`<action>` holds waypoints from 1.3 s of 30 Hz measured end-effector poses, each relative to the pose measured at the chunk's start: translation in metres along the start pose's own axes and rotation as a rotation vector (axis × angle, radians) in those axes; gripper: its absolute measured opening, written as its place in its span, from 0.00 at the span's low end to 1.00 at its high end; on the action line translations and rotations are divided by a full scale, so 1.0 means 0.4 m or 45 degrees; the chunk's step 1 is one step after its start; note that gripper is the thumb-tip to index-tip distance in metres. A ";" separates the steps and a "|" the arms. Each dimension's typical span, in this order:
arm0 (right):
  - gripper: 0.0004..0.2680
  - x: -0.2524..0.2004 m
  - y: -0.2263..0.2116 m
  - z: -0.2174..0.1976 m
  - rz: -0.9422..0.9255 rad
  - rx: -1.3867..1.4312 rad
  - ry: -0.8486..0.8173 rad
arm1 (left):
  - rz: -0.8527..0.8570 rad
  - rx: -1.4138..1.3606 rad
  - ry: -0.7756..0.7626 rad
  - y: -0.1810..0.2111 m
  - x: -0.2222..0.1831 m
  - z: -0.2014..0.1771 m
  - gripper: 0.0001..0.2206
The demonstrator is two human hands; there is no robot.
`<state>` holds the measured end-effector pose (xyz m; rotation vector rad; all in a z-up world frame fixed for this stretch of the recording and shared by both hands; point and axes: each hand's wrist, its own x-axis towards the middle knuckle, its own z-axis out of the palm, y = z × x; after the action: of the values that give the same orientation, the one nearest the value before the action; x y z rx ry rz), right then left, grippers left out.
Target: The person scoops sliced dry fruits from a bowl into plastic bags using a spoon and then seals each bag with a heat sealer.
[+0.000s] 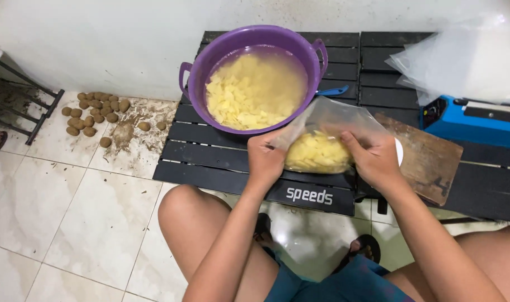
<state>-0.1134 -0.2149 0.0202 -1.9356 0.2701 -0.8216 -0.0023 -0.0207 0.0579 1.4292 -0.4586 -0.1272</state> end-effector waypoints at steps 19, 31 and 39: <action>0.17 -0.219 -0.161 -0.121 1.102 -0.717 -0.016 | 0.104 0.027 0.234 -0.092 -0.022 0.001 0.05; 0.13 -0.229 -0.100 -0.078 1.068 -0.148 0.090 | -0.130 0.316 -0.128 -0.010 -0.037 -0.035 0.42; 0.06 -0.180 -0.140 -0.225 1.010 -0.218 0.088 | -0.009 0.394 -0.226 -0.029 -0.040 -0.051 0.34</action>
<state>-0.2342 -0.2137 0.0635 -1.7290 1.0928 -0.3358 -0.0068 0.0021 0.0414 1.7313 -0.6398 -0.1958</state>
